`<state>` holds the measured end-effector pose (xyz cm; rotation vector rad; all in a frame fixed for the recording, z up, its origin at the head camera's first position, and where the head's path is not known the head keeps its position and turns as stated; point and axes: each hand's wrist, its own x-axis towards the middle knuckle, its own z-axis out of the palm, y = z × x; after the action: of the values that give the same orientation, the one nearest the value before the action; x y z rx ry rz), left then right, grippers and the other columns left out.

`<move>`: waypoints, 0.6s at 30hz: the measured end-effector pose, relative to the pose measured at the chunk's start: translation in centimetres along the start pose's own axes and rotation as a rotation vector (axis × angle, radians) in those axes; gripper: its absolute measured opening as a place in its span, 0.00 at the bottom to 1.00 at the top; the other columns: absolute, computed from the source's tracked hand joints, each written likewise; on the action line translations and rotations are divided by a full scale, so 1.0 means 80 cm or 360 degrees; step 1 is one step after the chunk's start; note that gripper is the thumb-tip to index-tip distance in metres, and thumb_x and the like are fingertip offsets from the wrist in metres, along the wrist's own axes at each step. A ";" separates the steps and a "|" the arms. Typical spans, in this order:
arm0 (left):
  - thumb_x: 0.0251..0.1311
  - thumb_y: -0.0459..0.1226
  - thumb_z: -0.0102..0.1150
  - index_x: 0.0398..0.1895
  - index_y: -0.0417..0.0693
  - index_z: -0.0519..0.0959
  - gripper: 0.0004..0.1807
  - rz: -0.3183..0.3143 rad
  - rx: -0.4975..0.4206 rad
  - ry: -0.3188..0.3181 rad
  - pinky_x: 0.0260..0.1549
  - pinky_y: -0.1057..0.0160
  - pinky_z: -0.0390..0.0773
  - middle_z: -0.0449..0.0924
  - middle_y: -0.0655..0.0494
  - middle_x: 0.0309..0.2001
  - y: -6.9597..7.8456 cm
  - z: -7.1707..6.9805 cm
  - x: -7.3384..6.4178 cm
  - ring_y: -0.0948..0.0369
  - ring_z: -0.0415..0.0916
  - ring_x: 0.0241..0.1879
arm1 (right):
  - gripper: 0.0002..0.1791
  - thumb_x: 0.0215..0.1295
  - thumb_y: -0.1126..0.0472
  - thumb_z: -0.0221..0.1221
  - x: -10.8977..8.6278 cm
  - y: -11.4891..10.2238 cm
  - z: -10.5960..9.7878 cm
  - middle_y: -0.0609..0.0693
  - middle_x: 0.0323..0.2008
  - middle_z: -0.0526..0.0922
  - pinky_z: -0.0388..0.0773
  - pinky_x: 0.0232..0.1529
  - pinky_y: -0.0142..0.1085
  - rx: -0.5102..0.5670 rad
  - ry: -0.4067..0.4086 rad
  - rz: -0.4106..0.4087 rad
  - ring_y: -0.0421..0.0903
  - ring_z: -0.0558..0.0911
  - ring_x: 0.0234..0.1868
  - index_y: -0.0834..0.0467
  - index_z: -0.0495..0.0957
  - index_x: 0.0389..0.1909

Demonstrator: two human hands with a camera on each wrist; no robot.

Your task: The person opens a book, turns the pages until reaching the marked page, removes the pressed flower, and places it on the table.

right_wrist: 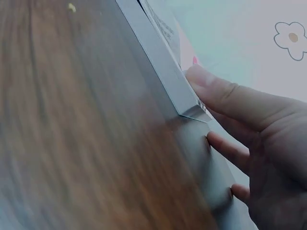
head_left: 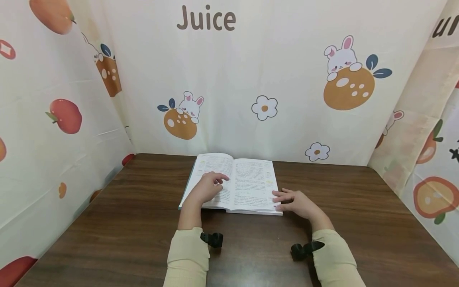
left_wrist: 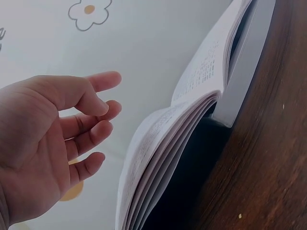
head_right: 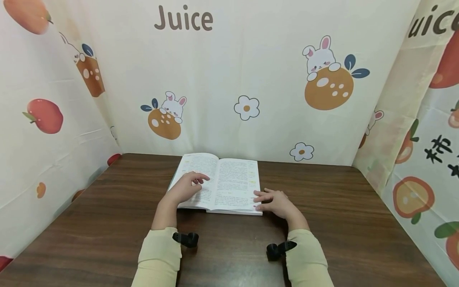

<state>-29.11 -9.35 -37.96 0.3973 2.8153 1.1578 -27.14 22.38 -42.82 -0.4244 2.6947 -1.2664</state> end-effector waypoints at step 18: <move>0.52 0.49 0.65 0.43 0.54 0.81 0.17 0.0230 0.0336 -0.0286 0.29 0.65 0.70 0.76 0.61 0.30 0.058 0.075 0.010 0.64 0.70 0.29 | 0.18 0.57 0.51 0.62 0.005 0.003 0.013 0.55 0.50 0.79 0.59 0.57 0.57 0.0047 0.0229 -0.0016 0.59 0.68 0.60 0.58 0.82 0.44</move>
<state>-27.96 -1.89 -38.95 0.6930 2.7944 0.8000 -27.32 21.64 -43.67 -0.3566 2.7896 -1.3882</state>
